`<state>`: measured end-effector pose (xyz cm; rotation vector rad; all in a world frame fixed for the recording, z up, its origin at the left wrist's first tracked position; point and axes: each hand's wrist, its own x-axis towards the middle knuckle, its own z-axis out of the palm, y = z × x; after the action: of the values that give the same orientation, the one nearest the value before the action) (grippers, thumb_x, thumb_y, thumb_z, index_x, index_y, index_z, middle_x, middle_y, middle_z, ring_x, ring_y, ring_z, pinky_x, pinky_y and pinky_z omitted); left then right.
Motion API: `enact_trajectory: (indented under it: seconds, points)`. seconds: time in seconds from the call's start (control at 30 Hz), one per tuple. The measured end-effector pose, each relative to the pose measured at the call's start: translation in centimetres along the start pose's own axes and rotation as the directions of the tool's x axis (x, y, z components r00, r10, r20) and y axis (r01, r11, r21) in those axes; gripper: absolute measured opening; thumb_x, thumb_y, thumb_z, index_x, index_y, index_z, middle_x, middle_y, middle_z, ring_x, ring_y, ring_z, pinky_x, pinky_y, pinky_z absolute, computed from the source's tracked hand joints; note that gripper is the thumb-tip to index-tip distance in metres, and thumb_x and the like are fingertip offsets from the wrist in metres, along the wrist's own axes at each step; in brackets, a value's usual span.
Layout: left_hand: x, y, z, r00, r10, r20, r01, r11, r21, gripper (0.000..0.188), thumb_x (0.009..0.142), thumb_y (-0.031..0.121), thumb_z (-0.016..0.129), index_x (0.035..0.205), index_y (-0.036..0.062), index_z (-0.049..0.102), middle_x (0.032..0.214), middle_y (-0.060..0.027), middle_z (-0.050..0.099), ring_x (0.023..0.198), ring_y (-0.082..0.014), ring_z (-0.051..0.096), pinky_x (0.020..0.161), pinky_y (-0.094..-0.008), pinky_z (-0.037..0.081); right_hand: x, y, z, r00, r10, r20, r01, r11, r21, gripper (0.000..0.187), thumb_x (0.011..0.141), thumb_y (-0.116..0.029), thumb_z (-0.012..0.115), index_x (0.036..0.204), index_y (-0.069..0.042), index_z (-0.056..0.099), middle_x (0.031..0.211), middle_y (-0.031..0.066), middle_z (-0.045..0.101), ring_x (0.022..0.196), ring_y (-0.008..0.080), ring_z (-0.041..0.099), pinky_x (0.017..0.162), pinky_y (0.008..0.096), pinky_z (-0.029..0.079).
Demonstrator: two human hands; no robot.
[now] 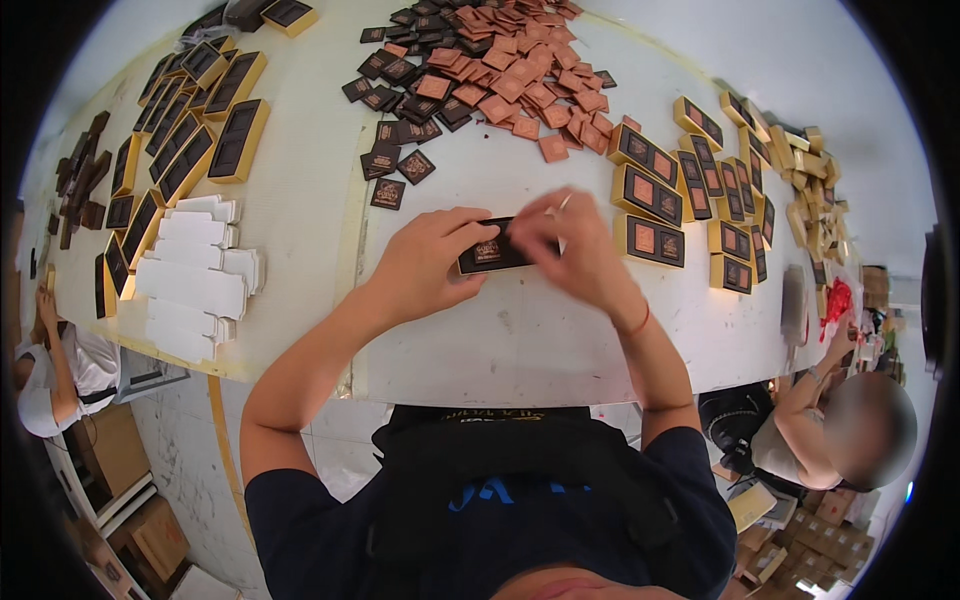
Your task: The person assembles cosmetic compacts by placing small rectangular inserts into black trays and closing them with gold lids. The person handles the inserts and trays by hand, repeatedly picking, placing, and closing each unit on a white table.
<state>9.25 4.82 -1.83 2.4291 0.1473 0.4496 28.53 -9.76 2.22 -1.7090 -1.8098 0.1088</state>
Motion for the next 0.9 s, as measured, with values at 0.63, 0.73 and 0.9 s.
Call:
enact_trajectory:
  seconds: [0.63,0.73,0.9]
  points:
    - [-0.7,1.3,-0.1,1.0,0.025,-0.014,-0.022,0.984,0.178,0.052,0.079,0.014,0.076,0.129,0.0115,0.063,0.142,-0.004,0.057,0.118,-0.0282,0.058,0.098,-0.0401,0.049,0.0,3.9,-1.7,0.866,0.452,0.214,-0.469,0.586,0.661,0.027,0.101,-0.007,0.055,0.124,-0.002,0.069,0.09,0.002,0.067,0.075,0.0064,0.061,0.062,0.0219,0.05]
    - [-0.6,1.0,-0.4,1.0,0.022,-0.012,-0.02,0.991,0.135,0.058,0.079,0.014,0.077,0.133,0.0104,0.058,0.137,-0.0069,0.059,0.118,-0.03,0.058,0.099,-0.0402,0.048,-0.8,2.7,-1.5,0.873,0.436,0.219,-0.48,0.683,0.55,0.025,0.1,-0.005,0.058,0.121,-0.004,0.071,0.092,0.0024,0.067,0.074,0.0072,0.06,0.066,0.0213,0.051]
    - [-0.4,1.2,-0.8,0.995,-0.096,0.018,0.096,0.995,-0.005,0.066,0.078,0.013,0.078,0.138,0.0076,0.051,0.128,-0.0121,0.061,0.117,-0.0329,0.058,0.099,-0.0415,0.048,-1.3,1.2,-1.0,0.93,0.32,0.182,-0.365,0.866,0.342,0.024,0.092,0.001,0.064,0.114,-0.005,0.073,0.092,0.0067,0.069,0.074,0.0136,0.06,0.07,0.028,0.051]
